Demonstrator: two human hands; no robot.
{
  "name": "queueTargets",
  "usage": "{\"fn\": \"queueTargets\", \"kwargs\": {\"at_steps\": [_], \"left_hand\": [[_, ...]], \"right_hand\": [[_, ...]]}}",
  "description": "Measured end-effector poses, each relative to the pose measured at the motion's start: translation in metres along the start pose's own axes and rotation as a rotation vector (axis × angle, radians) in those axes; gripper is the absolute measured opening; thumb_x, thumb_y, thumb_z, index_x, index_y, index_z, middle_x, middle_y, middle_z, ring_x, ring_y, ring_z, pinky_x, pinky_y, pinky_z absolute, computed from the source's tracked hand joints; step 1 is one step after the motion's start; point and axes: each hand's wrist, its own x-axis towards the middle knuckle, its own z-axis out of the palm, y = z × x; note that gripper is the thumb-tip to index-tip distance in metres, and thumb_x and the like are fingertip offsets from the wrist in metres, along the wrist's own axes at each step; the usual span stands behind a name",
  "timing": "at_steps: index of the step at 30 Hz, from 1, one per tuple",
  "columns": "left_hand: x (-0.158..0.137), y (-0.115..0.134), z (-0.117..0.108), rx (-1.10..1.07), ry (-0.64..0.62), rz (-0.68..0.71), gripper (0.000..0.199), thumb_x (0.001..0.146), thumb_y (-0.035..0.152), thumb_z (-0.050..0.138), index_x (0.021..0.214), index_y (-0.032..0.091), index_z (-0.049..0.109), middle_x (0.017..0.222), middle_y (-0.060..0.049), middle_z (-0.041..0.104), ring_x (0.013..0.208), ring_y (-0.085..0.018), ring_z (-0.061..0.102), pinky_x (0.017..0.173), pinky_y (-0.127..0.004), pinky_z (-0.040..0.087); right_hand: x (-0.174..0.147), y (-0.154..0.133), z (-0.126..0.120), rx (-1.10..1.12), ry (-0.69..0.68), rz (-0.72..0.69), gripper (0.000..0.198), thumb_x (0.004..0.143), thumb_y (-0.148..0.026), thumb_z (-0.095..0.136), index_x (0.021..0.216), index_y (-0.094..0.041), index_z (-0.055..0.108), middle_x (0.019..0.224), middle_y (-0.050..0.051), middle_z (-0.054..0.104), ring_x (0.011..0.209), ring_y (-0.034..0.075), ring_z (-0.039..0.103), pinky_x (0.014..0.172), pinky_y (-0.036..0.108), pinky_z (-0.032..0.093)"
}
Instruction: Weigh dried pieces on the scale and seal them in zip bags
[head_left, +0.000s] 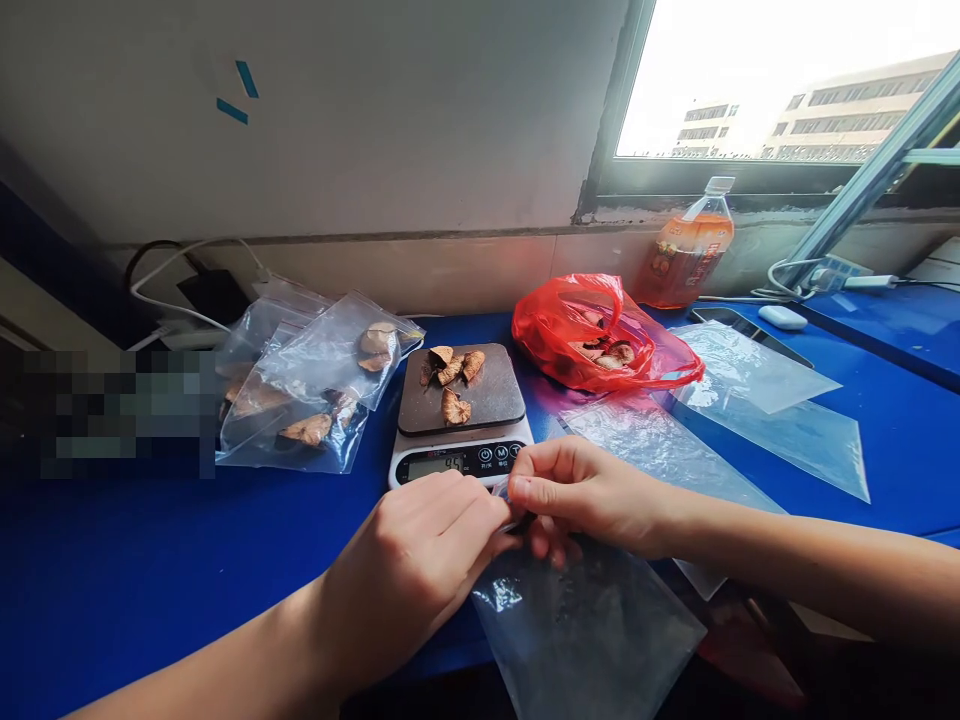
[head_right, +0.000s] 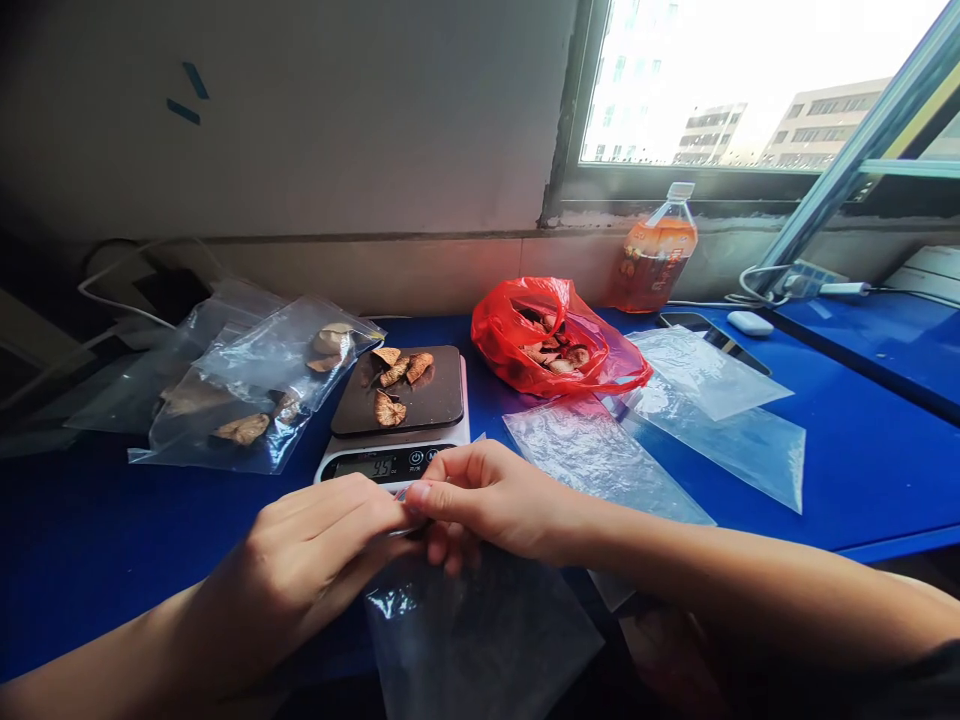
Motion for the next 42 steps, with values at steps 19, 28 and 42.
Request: {"fn": "queueTargets", "kwargs": {"at_steps": [19,28,42], "left_hand": [[0.005,0.003,-0.009,-0.351,0.127,-0.536,0.02,0.088,0.014,0.066,0.104,0.024,0.062,0.073,0.009,0.07,0.063,-0.007,0.067,0.056,-0.012,0.051],[0.01,0.001,-0.011,-0.395,0.023,-0.51,0.002,0.085,0.019,0.071,0.086,0.021,0.071,0.078,0.006,0.074,0.067,-0.009,0.07,0.064,-0.015,0.054],[0.011,0.002,-0.009,-0.315,0.0,-0.398,0.012,0.089,0.01,0.06,0.087,0.018,0.068,0.081,0.004,0.072,0.073,-0.008,0.068,0.069,-0.015,0.052]], "right_hand": [[-0.017,-0.003,0.008,-0.361,0.215,-0.285,0.023,0.094,-0.041,0.059,0.102,-0.028,0.043,0.079,-0.002,0.064,0.073,0.016,0.06,0.064,0.027,0.046],[-0.015,0.001,0.013,-0.464,0.36,-0.369,0.019,0.091,-0.041,0.062,0.088,-0.025,0.051,0.082,0.002,0.065,0.074,0.017,0.065,0.068,0.029,0.052],[-0.014,0.004,0.01,-0.666,0.235,-0.527,0.021,0.095,-0.044,0.056,0.094,-0.022,0.054,0.077,0.003,0.071,0.067,0.014,0.064,0.061,0.026,0.048]]}}
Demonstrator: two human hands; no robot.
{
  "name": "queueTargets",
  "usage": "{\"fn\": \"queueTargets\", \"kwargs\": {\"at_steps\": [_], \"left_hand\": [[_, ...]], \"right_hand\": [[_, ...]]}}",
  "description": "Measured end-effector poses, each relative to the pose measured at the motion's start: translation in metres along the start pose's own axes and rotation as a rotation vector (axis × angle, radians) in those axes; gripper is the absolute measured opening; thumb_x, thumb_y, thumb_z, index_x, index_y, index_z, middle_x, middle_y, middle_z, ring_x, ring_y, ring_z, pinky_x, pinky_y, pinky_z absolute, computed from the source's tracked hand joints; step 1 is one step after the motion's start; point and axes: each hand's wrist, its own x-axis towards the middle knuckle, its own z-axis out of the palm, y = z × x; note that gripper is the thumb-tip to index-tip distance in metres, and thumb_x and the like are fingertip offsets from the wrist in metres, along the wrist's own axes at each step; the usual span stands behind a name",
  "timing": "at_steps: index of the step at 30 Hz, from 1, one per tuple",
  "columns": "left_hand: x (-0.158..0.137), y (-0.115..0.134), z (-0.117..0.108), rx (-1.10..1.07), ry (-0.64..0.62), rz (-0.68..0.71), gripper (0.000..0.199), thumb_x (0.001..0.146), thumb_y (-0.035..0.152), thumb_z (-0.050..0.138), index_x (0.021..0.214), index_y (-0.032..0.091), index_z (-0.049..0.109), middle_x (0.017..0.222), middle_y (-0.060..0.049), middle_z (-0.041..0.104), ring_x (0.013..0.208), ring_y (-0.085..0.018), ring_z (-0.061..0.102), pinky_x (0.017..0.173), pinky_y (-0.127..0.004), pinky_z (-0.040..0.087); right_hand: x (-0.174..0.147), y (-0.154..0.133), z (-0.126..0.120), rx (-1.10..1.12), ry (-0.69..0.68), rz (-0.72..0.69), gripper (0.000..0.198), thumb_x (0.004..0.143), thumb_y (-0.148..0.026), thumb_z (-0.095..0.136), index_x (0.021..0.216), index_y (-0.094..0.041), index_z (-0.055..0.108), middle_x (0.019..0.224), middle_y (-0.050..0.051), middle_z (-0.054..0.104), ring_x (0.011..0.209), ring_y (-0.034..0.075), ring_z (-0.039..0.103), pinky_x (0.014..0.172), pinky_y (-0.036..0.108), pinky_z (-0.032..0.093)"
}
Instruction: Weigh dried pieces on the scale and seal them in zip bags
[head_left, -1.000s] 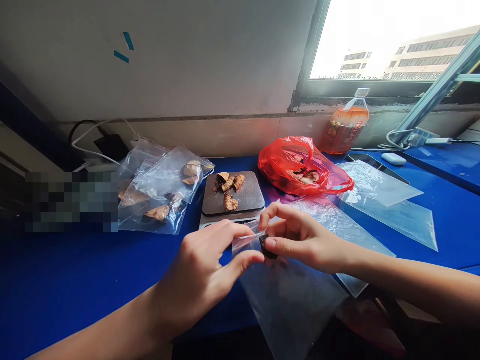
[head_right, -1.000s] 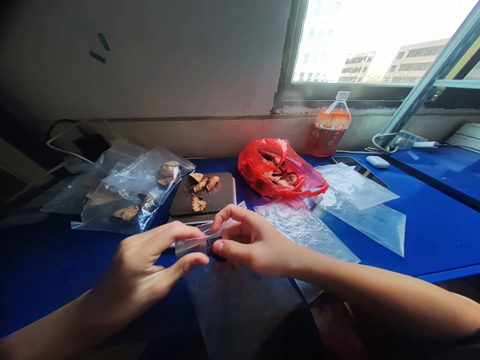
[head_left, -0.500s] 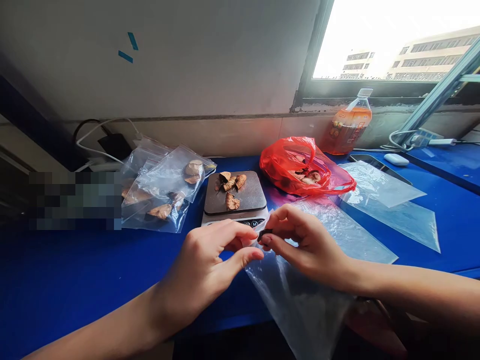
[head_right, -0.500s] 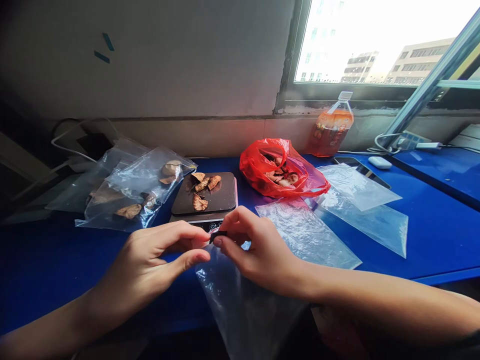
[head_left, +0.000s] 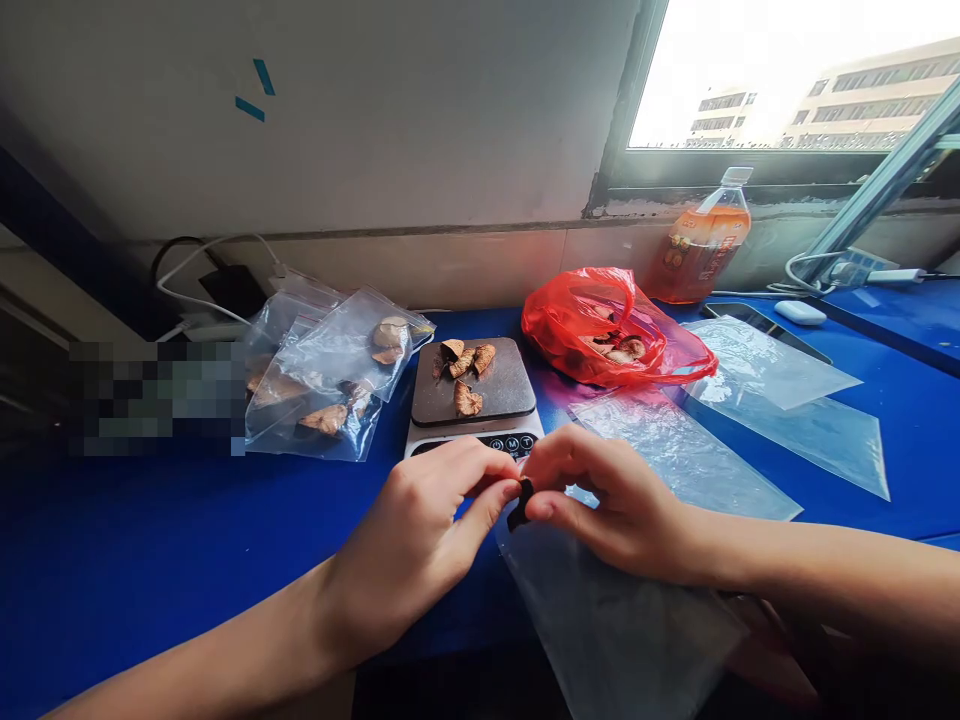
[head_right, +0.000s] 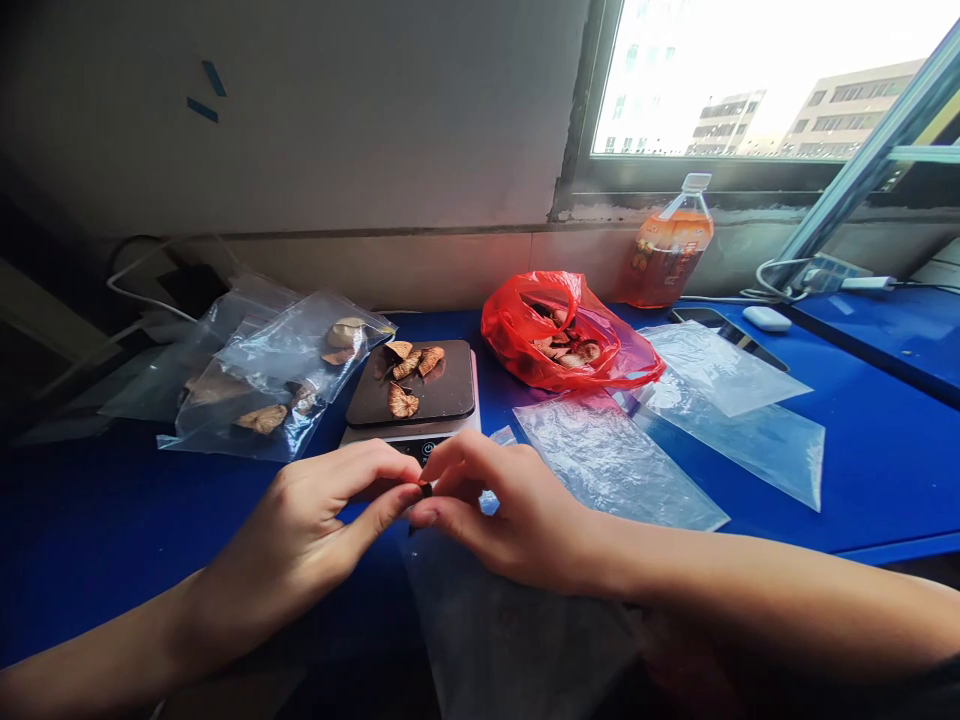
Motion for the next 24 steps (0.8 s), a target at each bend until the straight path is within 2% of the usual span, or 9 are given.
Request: {"fn": "queueTargets", "kwargs": {"at_steps": [3,8,15,24], "left_hand": [[-0.001,0.0004,0.0006,-0.018,-0.017,0.013,0.013,0.089,0.009,0.058,0.085,0.019,0.067,0.079,0.004,0.072,0.07,-0.009,0.068,0.068,-0.016,0.053],[-0.0027,0.0015,0.0029,-0.029,-0.041,0.03,0.015,0.089,0.008,0.056,0.086,0.019,0.066,0.078,0.003,0.07,0.069,-0.01,0.067,0.067,-0.017,0.052],[-0.0039,0.0011,0.0052,-0.049,-0.046,0.047,0.018,0.089,0.007,0.053,0.082,0.02,0.063,0.074,0.005,0.067,0.066,-0.008,0.065,0.063,-0.013,0.05],[-0.0057,-0.0023,0.0078,-0.076,-0.043,0.05,0.02,0.089,0.006,0.051,0.084,0.022,0.062,0.074,0.007,0.066,0.065,-0.006,0.064,0.063,-0.011,0.049]], "right_hand": [[-0.0005,0.0009,0.0009,-0.127,-0.006,-0.172,0.025,0.095,-0.045,0.057,0.087,-0.022,0.062,0.073,0.003,0.071,0.061,0.013,0.061,0.057,0.024,0.045],[-0.0009,0.0042,0.0014,-0.202,-0.03,-0.208,0.037,0.095,-0.054,0.053,0.08,-0.022,0.065,0.067,0.002,0.068,0.054,0.011,0.056,0.053,0.023,0.042],[0.0015,0.0073,0.0029,-0.32,0.009,-0.49,0.025,0.1,-0.037,0.052,0.085,-0.02,0.062,0.06,0.0,0.059,0.051,0.01,0.051,0.05,0.023,0.038],[0.0019,0.0051,0.003,-0.368,0.026,-0.59,0.022,0.101,-0.03,0.049,0.085,-0.017,0.058,0.061,0.0,0.059,0.051,0.011,0.049,0.049,0.024,0.038]]}}
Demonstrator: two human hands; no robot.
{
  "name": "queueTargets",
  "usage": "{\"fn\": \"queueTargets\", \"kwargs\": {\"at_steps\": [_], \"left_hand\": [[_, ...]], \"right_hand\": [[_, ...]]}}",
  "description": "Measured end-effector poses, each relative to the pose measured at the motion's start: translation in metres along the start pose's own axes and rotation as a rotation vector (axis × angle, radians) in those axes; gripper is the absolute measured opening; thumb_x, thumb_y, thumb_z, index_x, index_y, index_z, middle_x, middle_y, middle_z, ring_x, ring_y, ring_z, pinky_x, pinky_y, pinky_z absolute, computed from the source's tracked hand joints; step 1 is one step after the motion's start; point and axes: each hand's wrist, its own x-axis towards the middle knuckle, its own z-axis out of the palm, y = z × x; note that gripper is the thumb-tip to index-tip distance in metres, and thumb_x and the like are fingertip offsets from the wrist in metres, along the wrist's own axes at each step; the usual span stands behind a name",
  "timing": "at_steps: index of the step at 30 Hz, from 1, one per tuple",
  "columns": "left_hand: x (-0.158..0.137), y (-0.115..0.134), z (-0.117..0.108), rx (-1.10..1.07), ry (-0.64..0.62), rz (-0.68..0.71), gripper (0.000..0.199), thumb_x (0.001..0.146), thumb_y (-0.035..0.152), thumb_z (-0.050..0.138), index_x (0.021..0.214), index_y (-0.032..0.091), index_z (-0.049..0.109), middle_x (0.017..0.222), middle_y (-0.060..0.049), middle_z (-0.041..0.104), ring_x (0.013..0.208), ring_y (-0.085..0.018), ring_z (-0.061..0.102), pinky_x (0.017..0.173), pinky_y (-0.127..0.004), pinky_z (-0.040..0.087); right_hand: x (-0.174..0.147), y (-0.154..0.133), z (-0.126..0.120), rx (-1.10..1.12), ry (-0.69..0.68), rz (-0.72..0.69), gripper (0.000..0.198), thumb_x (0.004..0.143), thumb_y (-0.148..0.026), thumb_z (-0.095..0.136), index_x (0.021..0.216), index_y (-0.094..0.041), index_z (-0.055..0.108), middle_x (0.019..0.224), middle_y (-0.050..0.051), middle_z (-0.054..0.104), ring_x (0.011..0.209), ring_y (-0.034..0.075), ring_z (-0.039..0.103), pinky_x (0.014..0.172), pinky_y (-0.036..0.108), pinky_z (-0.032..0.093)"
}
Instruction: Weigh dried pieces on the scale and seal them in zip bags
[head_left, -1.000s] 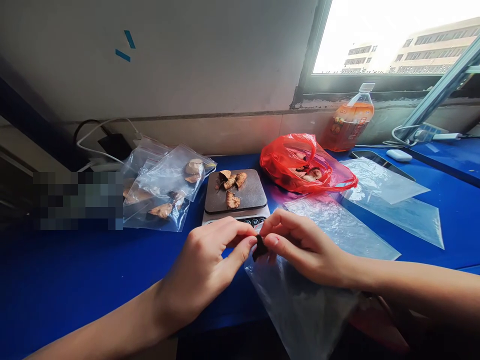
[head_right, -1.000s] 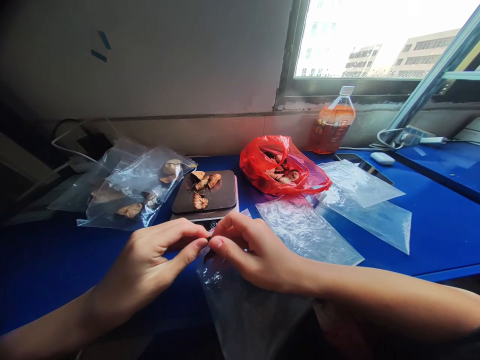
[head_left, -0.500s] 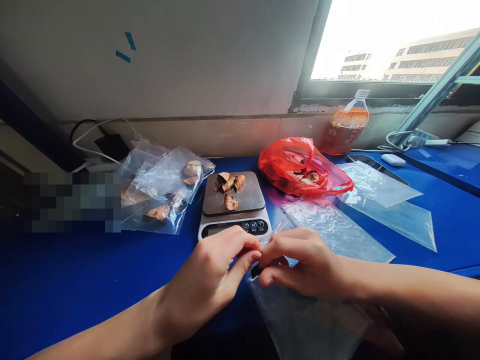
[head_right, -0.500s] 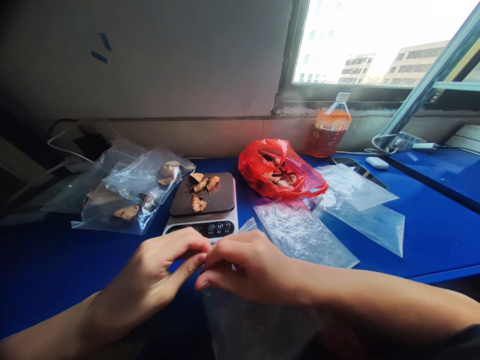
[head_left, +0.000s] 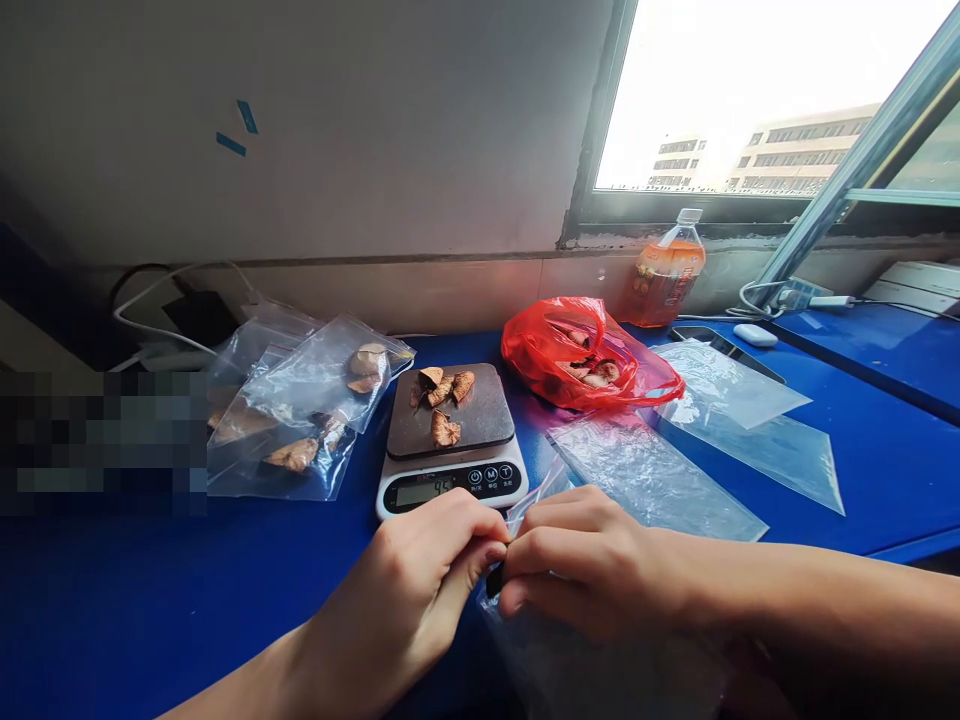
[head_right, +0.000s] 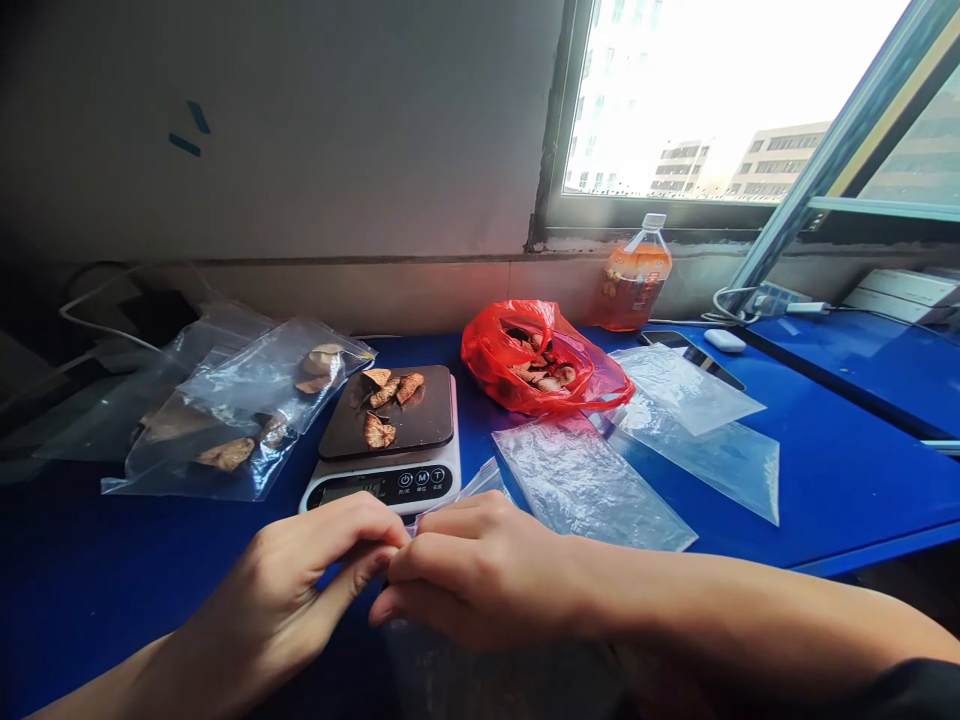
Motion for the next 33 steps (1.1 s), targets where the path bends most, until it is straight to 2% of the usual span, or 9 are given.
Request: {"fn": "queueTargets", "kwargs": {"at_steps": [6,12,15,19,20,22,23,28,33], "left_hand": [[-0.001,-0.002,0.002,-0.003,0.003,0.007,0.02,0.091,0.005,0.051,0.086,0.022,0.062,0.076,0.007,0.066,0.066,-0.006,0.065,0.065,-0.012,0.049],[-0.001,-0.004,0.001,-0.016,-0.008,0.033,0.02,0.092,0.006,0.052,0.089,0.022,0.063,0.08,0.007,0.068,0.07,-0.006,0.066,0.069,-0.011,0.05],[-0.003,-0.009,-0.001,-0.003,-0.004,-0.002,0.019,0.093,0.009,0.054,0.098,0.024,0.064,0.087,0.006,0.07,0.077,-0.006,0.068,0.074,-0.011,0.051],[-0.004,-0.012,-0.001,0.019,-0.036,0.027,0.029,0.094,0.008,0.051,0.115,0.026,0.061,0.093,0.005,0.071,0.08,-0.007,0.069,0.077,-0.011,0.053],[-0.004,-0.012,-0.001,0.03,-0.051,0.064,0.032,0.094,0.007,0.05,0.118,0.026,0.059,0.094,0.004,0.071,0.081,-0.007,0.069,0.078,-0.011,0.053],[-0.002,-0.01,-0.001,0.048,-0.1,0.131,0.033,0.094,0.006,0.047,0.118,0.025,0.059,0.096,0.003,0.072,0.083,-0.008,0.07,0.081,-0.01,0.053],[0.0,-0.009,0.0,0.051,-0.122,0.154,0.033,0.093,0.005,0.045,0.116,0.024,0.06,0.096,0.002,0.072,0.083,-0.008,0.07,0.08,-0.01,0.053],[0.008,-0.011,0.003,0.04,-0.168,0.137,0.026,0.097,0.007,0.04,0.103,0.023,0.06,0.088,0.003,0.069,0.075,-0.006,0.068,0.075,-0.007,0.051],[0.01,-0.016,0.006,0.047,-0.163,0.132,0.022,0.104,0.019,0.037,0.102,0.024,0.058,0.085,0.004,0.068,0.073,-0.005,0.068,0.073,-0.007,0.051]], "right_hand": [[-0.002,0.003,0.002,-0.018,0.006,-0.01,0.027,0.103,-0.031,0.045,0.083,-0.017,0.057,0.059,-0.001,0.056,0.049,0.009,0.047,0.048,0.022,0.038],[0.003,0.001,0.002,0.037,0.068,-0.01,0.03,0.1,-0.031,0.051,0.076,-0.015,0.059,0.055,-0.002,0.057,0.046,0.007,0.047,0.046,0.019,0.036],[0.005,0.003,-0.026,-0.058,0.114,0.094,0.026,0.097,-0.026,0.054,0.075,-0.016,0.063,0.056,-0.001,0.062,0.046,0.007,0.052,0.046,0.02,0.039],[-0.008,0.041,-0.089,-0.445,0.367,0.336,0.023,0.095,-0.025,0.057,0.075,-0.018,0.068,0.057,-0.001,0.065,0.048,0.01,0.058,0.05,0.021,0.043],[-0.013,0.057,-0.104,-0.576,0.339,0.418,0.026,0.095,-0.029,0.057,0.074,-0.018,0.068,0.057,0.0,0.065,0.049,0.011,0.057,0.05,0.022,0.042],[-0.022,0.092,-0.127,-0.838,0.057,0.64,0.033,0.096,-0.03,0.051,0.07,-0.018,0.068,0.058,0.002,0.063,0.051,0.013,0.056,0.051,0.025,0.04],[-0.025,0.11,-0.133,-0.874,-0.005,0.674,0.03,0.092,-0.029,0.054,0.069,-0.017,0.068,0.06,0.004,0.063,0.053,0.014,0.056,0.053,0.026,0.04],[-0.011,0.17,-0.134,-0.81,-0.267,0.673,0.016,0.085,-0.019,0.058,0.08,-0.018,0.073,0.093,0.009,0.072,0.074,0.017,0.065,0.064,0.025,0.044],[0.007,0.186,-0.129,-0.676,-0.459,0.714,0.013,0.083,-0.026,0.065,0.091,-0.023,0.075,0.092,0.003,0.077,0.076,0.018,0.068,0.067,0.023,0.047]]}}
